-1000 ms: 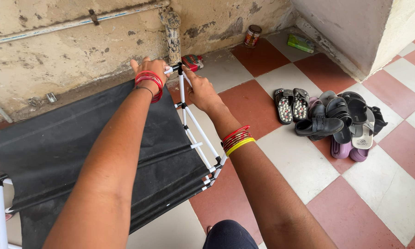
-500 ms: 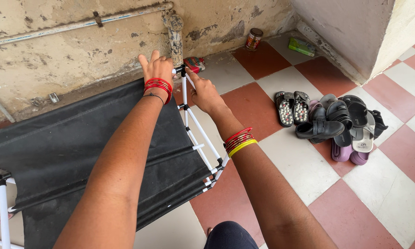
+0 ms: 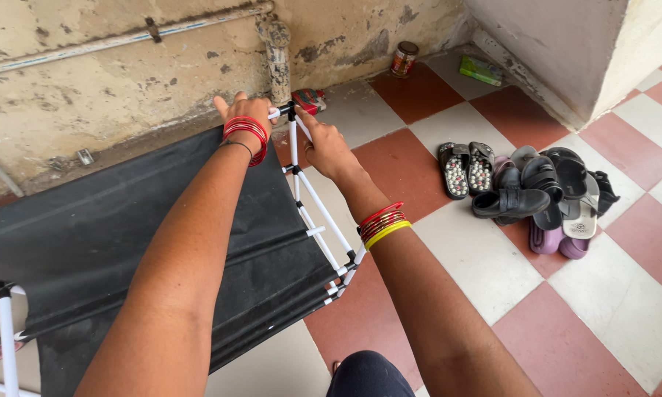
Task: The person disassembles a shoe rack by detaching rods, removing and folding a fabric shelf, and separating the rods from plastic connectors by hand.
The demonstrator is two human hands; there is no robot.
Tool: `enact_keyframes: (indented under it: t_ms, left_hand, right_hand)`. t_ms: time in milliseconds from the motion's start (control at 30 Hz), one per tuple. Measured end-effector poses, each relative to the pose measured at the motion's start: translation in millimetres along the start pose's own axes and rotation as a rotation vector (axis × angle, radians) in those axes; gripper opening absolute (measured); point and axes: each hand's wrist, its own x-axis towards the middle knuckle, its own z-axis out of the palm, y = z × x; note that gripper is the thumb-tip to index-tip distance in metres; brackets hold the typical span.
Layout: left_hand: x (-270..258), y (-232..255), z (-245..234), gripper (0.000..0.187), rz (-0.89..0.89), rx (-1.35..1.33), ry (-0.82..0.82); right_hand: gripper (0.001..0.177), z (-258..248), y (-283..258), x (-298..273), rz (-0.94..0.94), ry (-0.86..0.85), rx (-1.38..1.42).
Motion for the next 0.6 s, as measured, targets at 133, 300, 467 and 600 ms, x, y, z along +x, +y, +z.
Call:
enact_keyframes:
  t_ms: [133,300,467,600]
  left_hand:
    - [-14,1,-10,0.023,0.142,0.019,0.162]
    - [-28,4,-29,0.03,0.201,0.051,0.237]
    - [-23,10,-29,0.013,0.194,0.202,0.215]
    - [-15,12,-24,0.005,0.133,0.075,0.138]
  right_hand:
    - [0.083,0,-3,1,-0.034,0.017,-0.066]
    - [0.081,1,-3,2,-0.009,0.003,-0.067]
    - [0.082,-1,-3,2,-0.004,-0.006,-0.05]
    - [0.082,-3,-5,0,-0.016,-0.003,-0.014]
